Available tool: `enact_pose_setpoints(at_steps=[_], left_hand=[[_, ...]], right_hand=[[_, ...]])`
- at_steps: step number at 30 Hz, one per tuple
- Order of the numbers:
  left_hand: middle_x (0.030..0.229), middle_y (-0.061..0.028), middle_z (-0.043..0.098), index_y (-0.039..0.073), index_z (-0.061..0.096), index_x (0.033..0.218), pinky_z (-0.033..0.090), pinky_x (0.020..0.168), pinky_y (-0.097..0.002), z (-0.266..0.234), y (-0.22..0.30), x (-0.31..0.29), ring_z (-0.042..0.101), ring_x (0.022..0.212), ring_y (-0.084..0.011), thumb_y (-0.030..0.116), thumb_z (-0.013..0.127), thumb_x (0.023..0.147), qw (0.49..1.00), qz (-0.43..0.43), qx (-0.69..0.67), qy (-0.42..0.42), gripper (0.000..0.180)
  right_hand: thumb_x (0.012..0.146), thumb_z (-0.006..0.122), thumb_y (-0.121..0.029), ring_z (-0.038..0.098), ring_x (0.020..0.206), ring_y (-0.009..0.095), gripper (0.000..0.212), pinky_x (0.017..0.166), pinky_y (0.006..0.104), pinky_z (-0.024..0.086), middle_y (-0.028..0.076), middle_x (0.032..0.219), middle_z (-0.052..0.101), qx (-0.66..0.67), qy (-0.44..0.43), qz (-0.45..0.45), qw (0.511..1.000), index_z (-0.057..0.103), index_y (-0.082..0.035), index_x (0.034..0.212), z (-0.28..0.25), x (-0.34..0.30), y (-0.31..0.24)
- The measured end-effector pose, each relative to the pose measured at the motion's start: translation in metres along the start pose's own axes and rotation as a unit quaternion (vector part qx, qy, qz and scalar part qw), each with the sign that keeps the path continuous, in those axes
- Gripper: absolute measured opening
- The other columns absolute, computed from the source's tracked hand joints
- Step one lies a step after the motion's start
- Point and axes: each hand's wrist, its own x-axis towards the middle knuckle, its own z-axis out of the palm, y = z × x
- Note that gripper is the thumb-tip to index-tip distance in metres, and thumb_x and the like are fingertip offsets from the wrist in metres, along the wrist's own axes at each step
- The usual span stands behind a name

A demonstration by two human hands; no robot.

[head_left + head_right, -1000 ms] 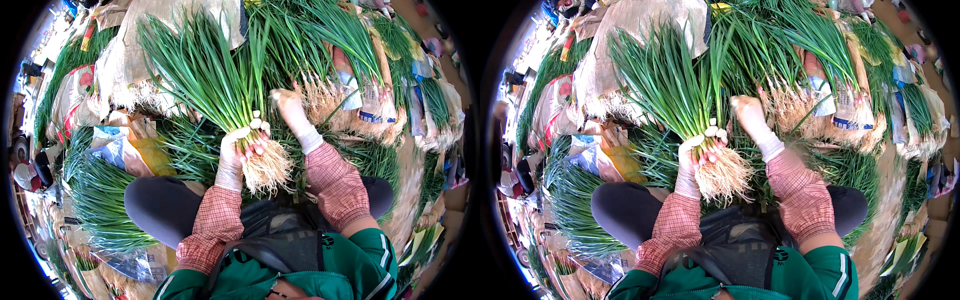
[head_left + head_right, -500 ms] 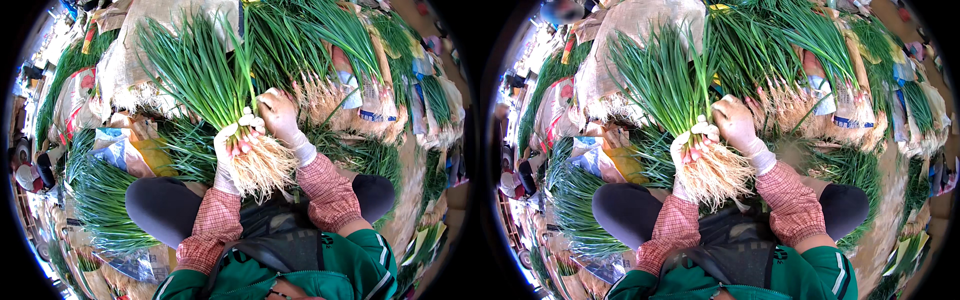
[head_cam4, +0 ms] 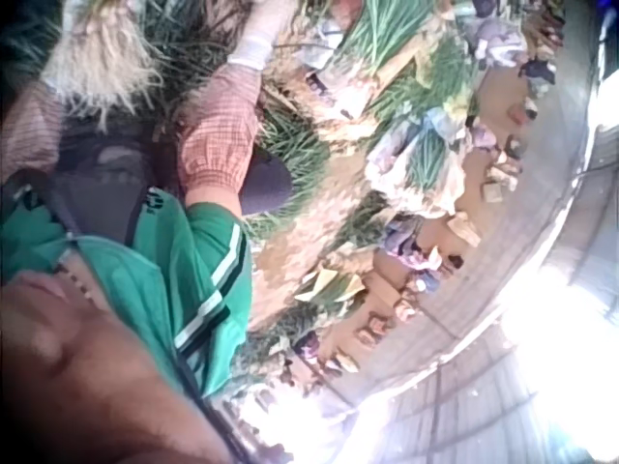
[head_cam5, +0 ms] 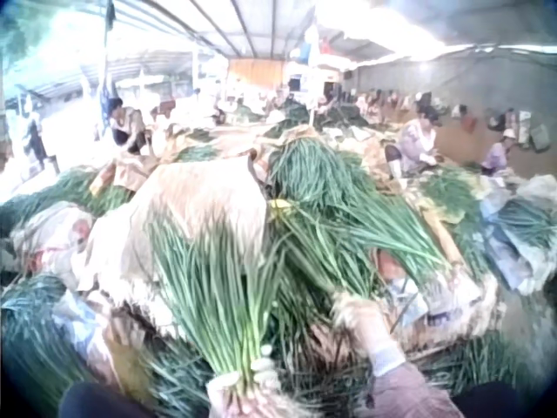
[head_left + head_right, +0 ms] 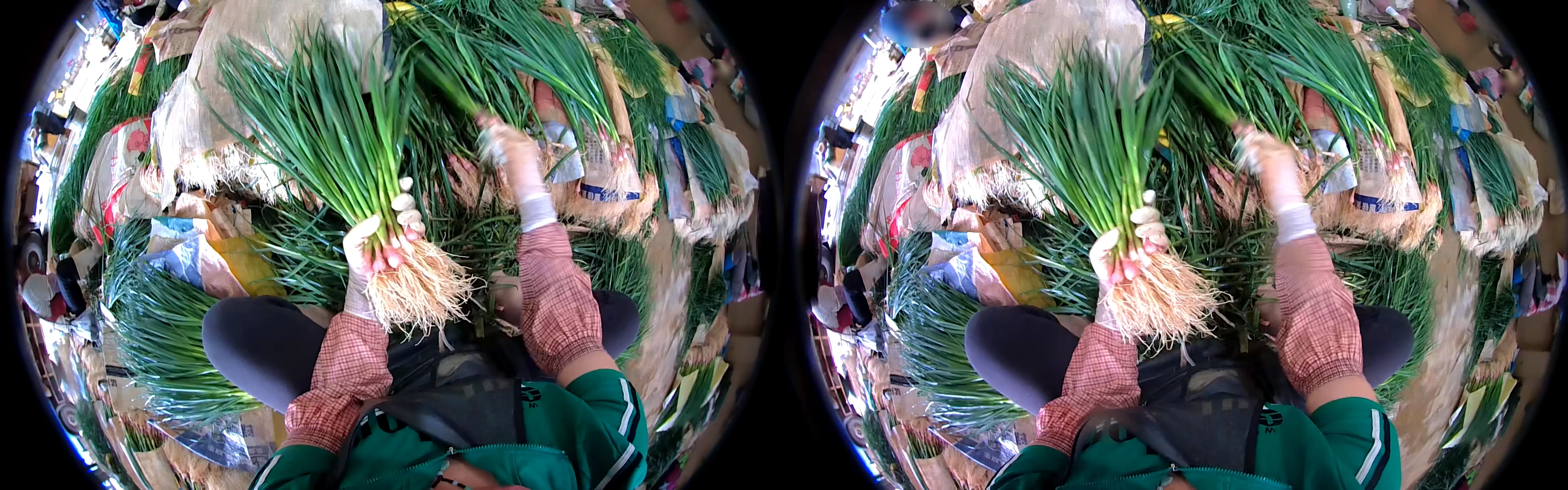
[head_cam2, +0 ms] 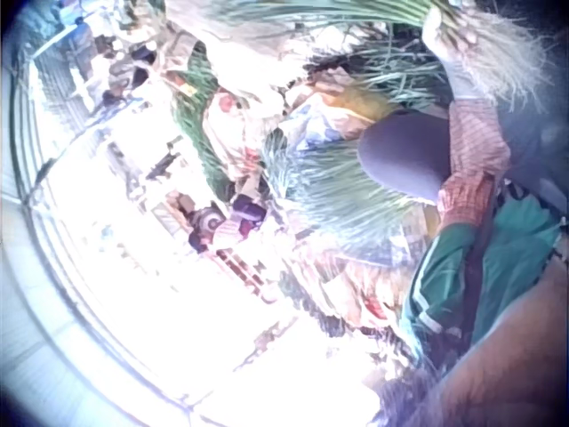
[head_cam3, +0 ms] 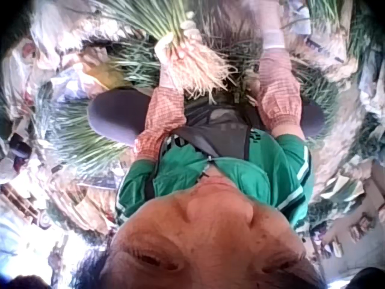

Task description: The person cleans bunches of green onions by hand, peeling away outer layers from the bulbs and roots before tying them together. They sit on the floor surrounded by sacks, handling one bunch at a time.

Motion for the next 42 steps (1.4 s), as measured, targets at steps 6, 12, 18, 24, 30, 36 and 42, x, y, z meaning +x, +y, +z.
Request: enact_pose_setpoints(at_steps=[6, 12, 18, 24, 30, 36, 42], left_hand=[[0.104, -0.0059, 0.046, -0.003, 0.032, 0.135, 0.043, 0.089, -0.0420, -0.008, -0.007, -0.006, 0.049, 0.093, -0.0212, 0.019, 0.058, 0.079, 0.999, -0.014, -0.044, -0.013, 0.066], [0.107, -0.0181, 0.061, -0.005, 0.045, 0.124, 0.055, 0.077, -0.0407, -0.015, -0.011, -0.002, 0.061, 0.098, -0.0349, 0.013, 0.056, 0.080, 0.979, -0.020, 0.130, 0.157, 0.048], [0.086, -0.0275, 0.062, -0.009, 0.047, 0.123, 0.052, 0.040, -0.0259, -0.014, -0.015, -0.007, 0.065, 0.055, -0.0280, 0.022, 0.054, 0.082, 0.951, -0.063, 0.218, 0.210, 0.052], [0.099, -0.0246, 0.061, -0.006, 0.048, 0.120, 0.057, 0.060, -0.0364, -0.019, -0.016, -0.006, 0.065, 0.075, -0.0314, 0.013, 0.056, 0.081, 0.957, -0.078, 0.185, 0.210, 0.043], [0.104, -0.0248, 0.058, -0.004, 0.045, 0.123, 0.058, 0.066, -0.0366, -0.011, -0.020, -0.004, 0.063, 0.089, -0.0344, 0.014, 0.058, 0.080, 0.980, -0.001, 0.125, 0.158, 0.048], [0.101, -0.0161, 0.057, -0.004, 0.040, 0.128, 0.048, 0.090, -0.0447, -0.020, -0.016, -0.008, 0.059, 0.092, -0.0328, 0.016, 0.053, 0.081, 0.998, 0.021, 0.003, 0.060, 0.053], [0.102, -0.0155, 0.058, -0.002, 0.043, 0.126, 0.046, 0.089, -0.0428, -0.033, -0.009, -0.014, 0.057, 0.090, -0.0314, 0.017, 0.057, 0.078, 0.994, 0.010, 0.060, 0.087, 0.054]], right_hand=[[0.094, 0.051, -0.009, 0.062, 0.083, 0.009, 0.020, 0.063, 0.0208, 0.053, 0.007, 0.106, 0.064, -0.121, -0.002, -0.108, 0.987, 0.063, -0.005, 0.110, -0.011, -0.048, -0.012], [0.095, 0.053, -0.027, 0.051, 0.063, 0.007, 0.023, 0.057, 0.0220, 0.045, 0.000, 0.079, 0.063, -0.055, -0.156, -0.008, 0.986, 0.067, -0.009, 0.099, 0.025, -0.126, -0.007], [0.096, 0.034, -0.057, 0.056, 0.068, 0.013, 0.065, 0.072, 0.0297, 0.048, 0.004, 0.084, 0.062, -0.069, -0.232, 0.133, 0.961, 0.060, 0.000, 0.110, 0.027, -0.117, 0.010], [0.093, 0.056, -0.023, 0.056, 0.066, 0.008, 0.028, 0.058, 0.0209, 0.045, 0.002, 0.084, 0.064, 0.112, -0.121, 0.142, 0.976, 0.059, 0.001, 0.107, 0.088, -0.088, 0.026], [0.090, 0.056, -0.014, 0.049, 0.062, 0.010, 0.017, 0.063, 0.0236, 0.044, 0.000, 0.078, 0.058, 0.371, -0.046, 0.182, 0.909, 0.061, -0.002, 0.101, 0.069, -0.060, 0.060], [0.096, 0.050, -0.030, 0.060, 0.066, 0.013, 0.029, 0.057, 0.0236, 0.052, 0.009, 0.089, 0.064, 0.264, -0.225, 0.006, 0.938, 0.059, -0.003, 0.103, 0.104, -0.096, 0.004], [0.098, 0.046, -0.030, 0.055, 0.054, 0.009, 0.031, 0.044, 0.0181, 0.048, 0.006, 0.078, 0.059, 0.557, -0.114, 0.288, 0.770, 0.056, -0.002, 0.104, 0.107, -0.117, 0.018]])
